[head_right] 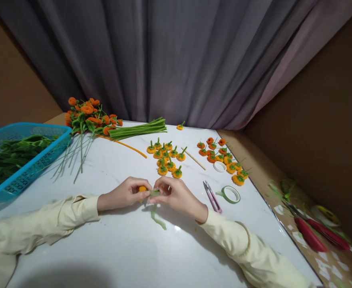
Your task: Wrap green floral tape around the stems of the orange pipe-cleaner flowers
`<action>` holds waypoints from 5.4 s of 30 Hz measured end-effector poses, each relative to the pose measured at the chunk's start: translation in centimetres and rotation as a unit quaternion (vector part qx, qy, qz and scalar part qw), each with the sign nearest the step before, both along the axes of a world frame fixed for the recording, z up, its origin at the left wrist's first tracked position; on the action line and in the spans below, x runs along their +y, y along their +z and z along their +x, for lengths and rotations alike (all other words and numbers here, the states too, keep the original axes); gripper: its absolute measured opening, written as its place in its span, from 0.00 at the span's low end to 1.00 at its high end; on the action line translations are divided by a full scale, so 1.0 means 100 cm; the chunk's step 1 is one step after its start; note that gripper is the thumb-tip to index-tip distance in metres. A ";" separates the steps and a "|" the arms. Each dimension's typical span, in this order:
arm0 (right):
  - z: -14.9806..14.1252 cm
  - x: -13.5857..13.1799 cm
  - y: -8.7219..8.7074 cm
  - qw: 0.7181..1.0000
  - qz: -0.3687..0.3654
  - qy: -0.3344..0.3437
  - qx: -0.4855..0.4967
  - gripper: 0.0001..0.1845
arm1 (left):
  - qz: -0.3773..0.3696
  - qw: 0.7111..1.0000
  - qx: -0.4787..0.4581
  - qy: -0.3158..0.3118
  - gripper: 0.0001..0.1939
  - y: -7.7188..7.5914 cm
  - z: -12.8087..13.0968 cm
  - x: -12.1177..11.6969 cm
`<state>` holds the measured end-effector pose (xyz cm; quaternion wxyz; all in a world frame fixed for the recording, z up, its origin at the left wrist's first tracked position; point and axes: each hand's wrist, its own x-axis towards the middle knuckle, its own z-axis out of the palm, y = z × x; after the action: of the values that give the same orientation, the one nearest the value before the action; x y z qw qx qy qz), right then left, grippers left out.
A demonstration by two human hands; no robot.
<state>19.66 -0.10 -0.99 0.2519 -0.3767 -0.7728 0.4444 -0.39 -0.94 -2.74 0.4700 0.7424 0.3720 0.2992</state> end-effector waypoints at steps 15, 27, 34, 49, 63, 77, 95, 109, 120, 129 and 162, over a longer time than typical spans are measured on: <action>-0.002 -0.012 0.004 0.998 -0.034 -0.046 0.024 0.19 | 0.015 0.999 0.045 -0.005 0.11 0.014 0.000 0.002; 0.005 -0.001 0.027 0.982 -0.141 -0.050 0.118 0.17 | 0.013 0.999 0.002 -0.051 0.17 0.032 -0.017 0.012; 0.005 -0.007 0.031 0.992 0.017 -0.032 0.120 0.11 | 0.206 0.973 0.077 -0.063 0.10 0.045 -0.019 0.010; 0.003 -0.009 0.034 0.988 0.010 -0.123 0.095 0.13 | 0.426 0.884 0.123 -0.149 0.22 0.042 -0.022 0.007; -0.001 -0.023 0.036 0.984 0.100 -0.120 0.082 0.11 | 0.446 0.878 0.123 -0.121 0.30 0.037 -0.026 0.005; -0.006 -0.024 0.022 0.968 0.188 -0.136 0.100 0.04 | 0.397 0.910 0.093 -0.073 0.20 0.035 -0.020 -0.001; -0.004 -0.022 0.022 0.979 0.165 -0.115 0.037 0.05 | 0.391 0.910 0.086 -0.109 0.24 0.036 -0.020 0.000; 0.001 -0.017 0.022 0.979 0.186 -0.056 0.064 0.08 | 0.382 0.913 0.088 -0.115 0.24 0.038 -0.020 -0.001; 0.005 -0.014 0.024 0.977 0.203 -0.048 0.043 0.05 | 0.385 0.908 0.102 -0.131 0.24 0.042 -0.019 -0.002; 0.005 -0.014 0.025 0.976 0.211 -0.049 0.040 0.02 | 0.384 0.912 0.112 -0.094 0.18 0.042 -0.018 -0.004; 0.002 -0.015 0.033 0.990 0.092 -0.023 0.107 0.12 | 0.365 0.928 0.034 -0.065 0.17 0.043 -0.012 -0.009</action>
<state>19.84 -1.56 2.30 0.3763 -0.3198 -0.7704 0.4033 -1.59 -1.86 1.54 0.1717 0.8950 0.2035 0.3580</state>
